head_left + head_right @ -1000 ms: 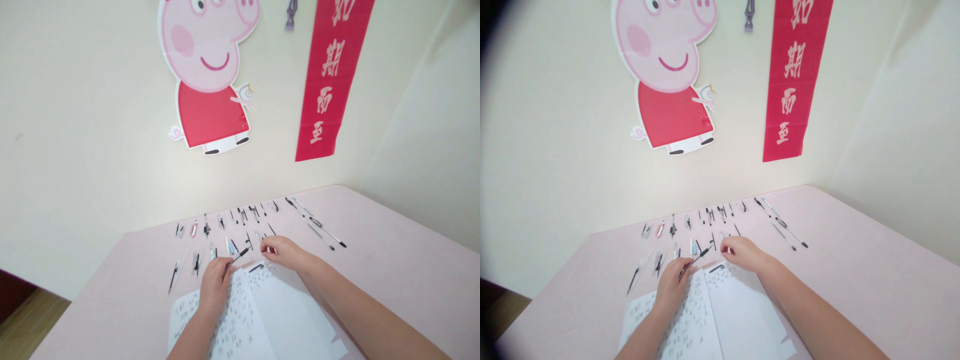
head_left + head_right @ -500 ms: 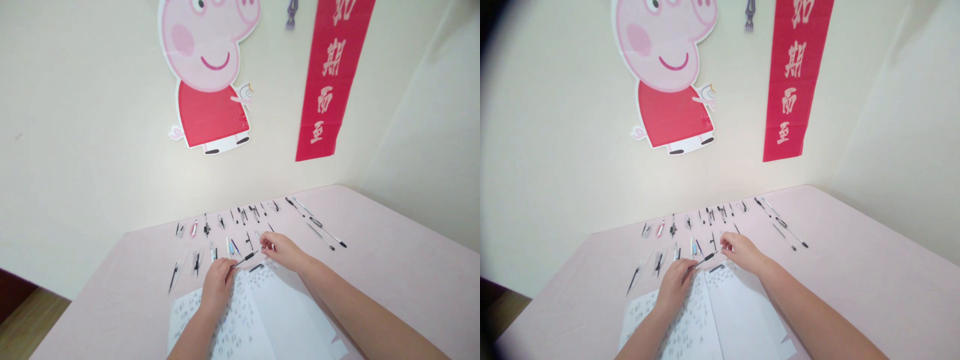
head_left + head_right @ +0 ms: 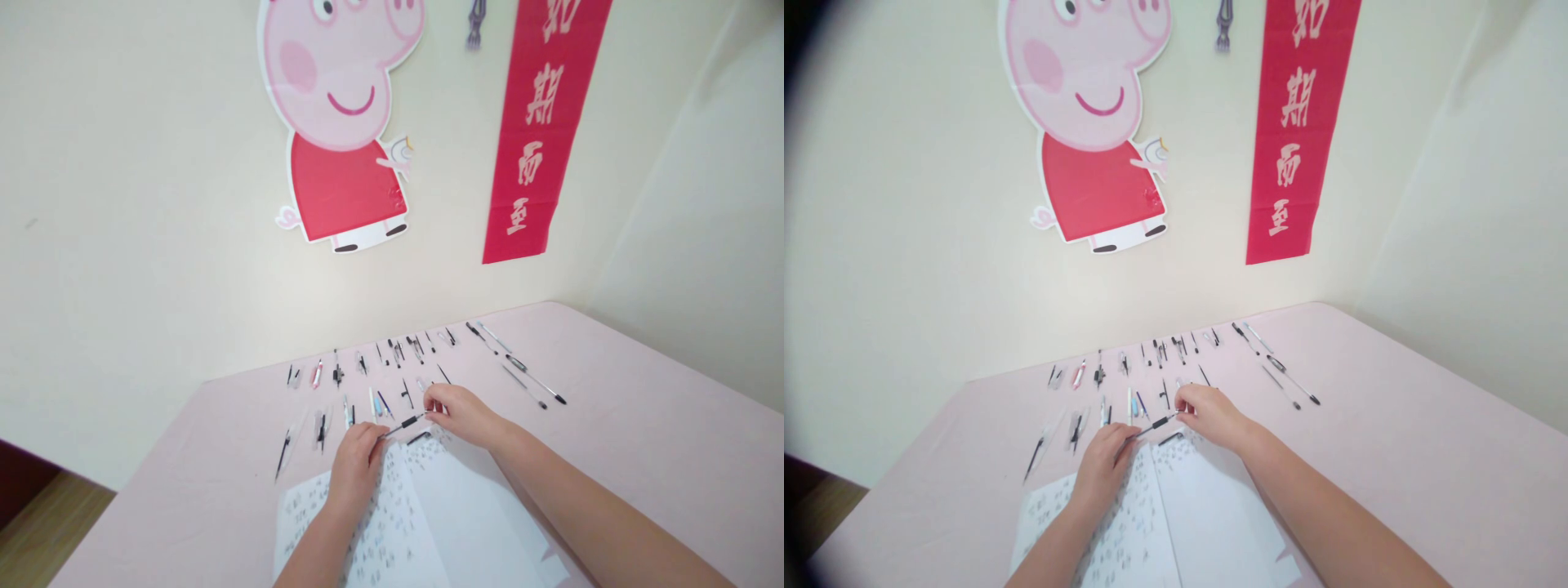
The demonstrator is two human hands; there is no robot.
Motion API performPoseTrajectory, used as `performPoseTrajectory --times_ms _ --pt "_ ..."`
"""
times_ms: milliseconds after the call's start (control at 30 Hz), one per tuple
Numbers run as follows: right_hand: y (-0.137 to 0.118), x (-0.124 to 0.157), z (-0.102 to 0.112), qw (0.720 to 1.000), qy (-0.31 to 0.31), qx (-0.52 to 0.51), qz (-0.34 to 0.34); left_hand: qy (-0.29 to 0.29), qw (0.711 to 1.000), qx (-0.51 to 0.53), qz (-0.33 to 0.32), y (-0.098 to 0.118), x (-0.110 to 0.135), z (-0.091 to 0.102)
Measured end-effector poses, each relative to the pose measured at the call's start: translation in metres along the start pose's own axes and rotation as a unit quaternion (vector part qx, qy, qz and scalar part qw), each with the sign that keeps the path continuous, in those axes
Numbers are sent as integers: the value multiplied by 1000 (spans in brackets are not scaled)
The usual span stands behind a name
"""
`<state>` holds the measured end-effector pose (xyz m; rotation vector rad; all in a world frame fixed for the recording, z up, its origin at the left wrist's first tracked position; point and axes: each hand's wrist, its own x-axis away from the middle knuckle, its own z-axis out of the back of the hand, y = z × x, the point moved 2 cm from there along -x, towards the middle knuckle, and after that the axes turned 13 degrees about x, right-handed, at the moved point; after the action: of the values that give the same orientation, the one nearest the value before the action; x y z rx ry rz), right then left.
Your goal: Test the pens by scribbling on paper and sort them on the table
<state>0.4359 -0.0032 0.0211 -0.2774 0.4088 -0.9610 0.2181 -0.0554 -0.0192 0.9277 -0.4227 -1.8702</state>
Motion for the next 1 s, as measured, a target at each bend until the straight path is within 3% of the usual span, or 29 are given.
performPoseTrajectory --times_ms 1000 --pt "-11 1 -1 1000 -9 19 11 3 1000 -1 -17 3 1 1"
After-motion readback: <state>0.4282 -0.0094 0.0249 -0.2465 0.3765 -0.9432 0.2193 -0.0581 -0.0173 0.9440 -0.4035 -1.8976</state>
